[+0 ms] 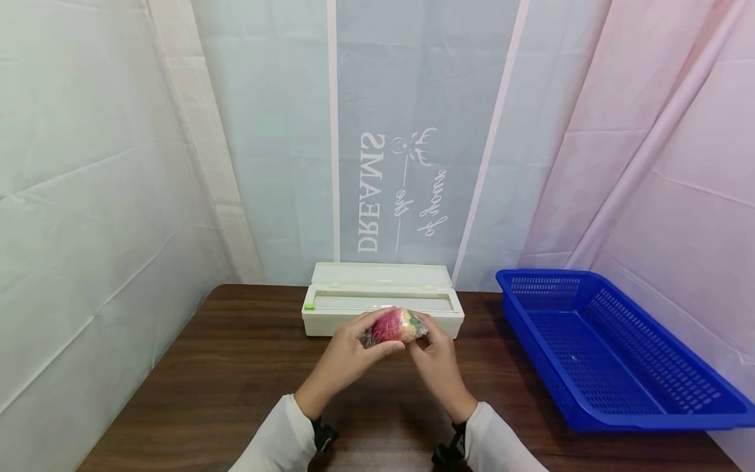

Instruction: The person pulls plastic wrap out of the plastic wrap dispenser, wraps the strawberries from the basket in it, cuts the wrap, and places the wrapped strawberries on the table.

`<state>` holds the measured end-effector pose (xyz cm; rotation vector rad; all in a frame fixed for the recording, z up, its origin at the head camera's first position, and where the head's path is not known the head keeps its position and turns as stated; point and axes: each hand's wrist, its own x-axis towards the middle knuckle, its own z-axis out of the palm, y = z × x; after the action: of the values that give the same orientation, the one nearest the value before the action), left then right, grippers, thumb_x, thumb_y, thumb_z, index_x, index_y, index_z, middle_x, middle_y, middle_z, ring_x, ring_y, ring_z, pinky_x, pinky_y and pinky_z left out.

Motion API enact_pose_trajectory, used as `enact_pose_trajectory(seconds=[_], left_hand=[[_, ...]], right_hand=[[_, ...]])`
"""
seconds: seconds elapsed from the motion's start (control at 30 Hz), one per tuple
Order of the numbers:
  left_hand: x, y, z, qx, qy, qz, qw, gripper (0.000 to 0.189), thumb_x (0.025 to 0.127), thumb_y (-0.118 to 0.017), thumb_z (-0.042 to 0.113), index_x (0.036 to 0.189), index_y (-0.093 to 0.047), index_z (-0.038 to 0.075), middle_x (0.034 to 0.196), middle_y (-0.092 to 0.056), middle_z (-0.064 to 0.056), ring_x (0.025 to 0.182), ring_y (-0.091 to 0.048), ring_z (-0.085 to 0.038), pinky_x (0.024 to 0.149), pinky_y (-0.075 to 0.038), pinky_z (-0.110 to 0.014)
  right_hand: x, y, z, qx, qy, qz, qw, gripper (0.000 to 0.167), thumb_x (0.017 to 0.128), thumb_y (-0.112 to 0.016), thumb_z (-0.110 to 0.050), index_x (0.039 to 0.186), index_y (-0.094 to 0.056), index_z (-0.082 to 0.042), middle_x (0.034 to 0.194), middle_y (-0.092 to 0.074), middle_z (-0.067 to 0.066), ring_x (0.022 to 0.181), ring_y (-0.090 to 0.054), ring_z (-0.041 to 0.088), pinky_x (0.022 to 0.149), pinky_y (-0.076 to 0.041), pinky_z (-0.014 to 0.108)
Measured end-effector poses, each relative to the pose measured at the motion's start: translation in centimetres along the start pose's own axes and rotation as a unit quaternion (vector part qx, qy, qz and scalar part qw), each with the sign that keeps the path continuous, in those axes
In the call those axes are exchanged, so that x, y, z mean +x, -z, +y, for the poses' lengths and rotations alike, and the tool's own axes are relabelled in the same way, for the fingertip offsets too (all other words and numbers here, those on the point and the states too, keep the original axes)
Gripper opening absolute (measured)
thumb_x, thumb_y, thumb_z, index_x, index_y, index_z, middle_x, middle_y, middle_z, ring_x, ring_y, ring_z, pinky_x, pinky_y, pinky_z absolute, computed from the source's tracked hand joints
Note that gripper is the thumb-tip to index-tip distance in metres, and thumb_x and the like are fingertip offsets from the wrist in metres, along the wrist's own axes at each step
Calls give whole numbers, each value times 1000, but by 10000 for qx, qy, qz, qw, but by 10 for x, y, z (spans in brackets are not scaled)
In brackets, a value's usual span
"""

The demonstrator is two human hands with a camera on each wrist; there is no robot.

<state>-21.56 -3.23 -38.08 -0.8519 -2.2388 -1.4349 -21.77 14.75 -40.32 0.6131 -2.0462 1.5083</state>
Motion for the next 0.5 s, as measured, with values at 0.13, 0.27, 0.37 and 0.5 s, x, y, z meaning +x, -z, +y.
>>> enact_pose_trajectory(seconds=[0.13,0.27,0.37,0.5], left_hand=[[-1,-2,-3,-53,-35,-59,10000,56,84,-83,30,134,-65,13,129,-66,-4,113,-63,-15,92,-53,-36],[-2,-6,-5,-106,44,-139,9998,55,84,-82,31,134,-65,14,129,-66,-2,115,-61,-14,94,-52,-35],[-2,-7,-5,-79,59,-128,9999,54,85,-82,30,133,-66,14,128,-66,-1,115,-61,-14,94,-52,-35],[-2,-7,-5,34,28,-117,9999,54,84,-82,29,134,-66,15,129,-66,0,115,-61,-14,95,-52,-36]], right_hand=[[-2,-2,5,-481,225,42,9986,40,85,-73,12,120,-66,-7,114,-65,4,108,-62,16,90,-54,29],[-4,-4,8,-789,204,15,9967,46,83,-79,4,123,-62,-9,116,-66,2,108,-63,15,88,-55,32],[-4,-5,6,-729,30,-59,9973,54,83,-81,-1,129,-56,-10,119,-66,4,108,-63,15,85,-56,33],[-2,-5,3,-599,-312,-237,9974,68,80,-83,-2,138,-48,-12,120,-66,5,103,-64,15,81,-57,31]])
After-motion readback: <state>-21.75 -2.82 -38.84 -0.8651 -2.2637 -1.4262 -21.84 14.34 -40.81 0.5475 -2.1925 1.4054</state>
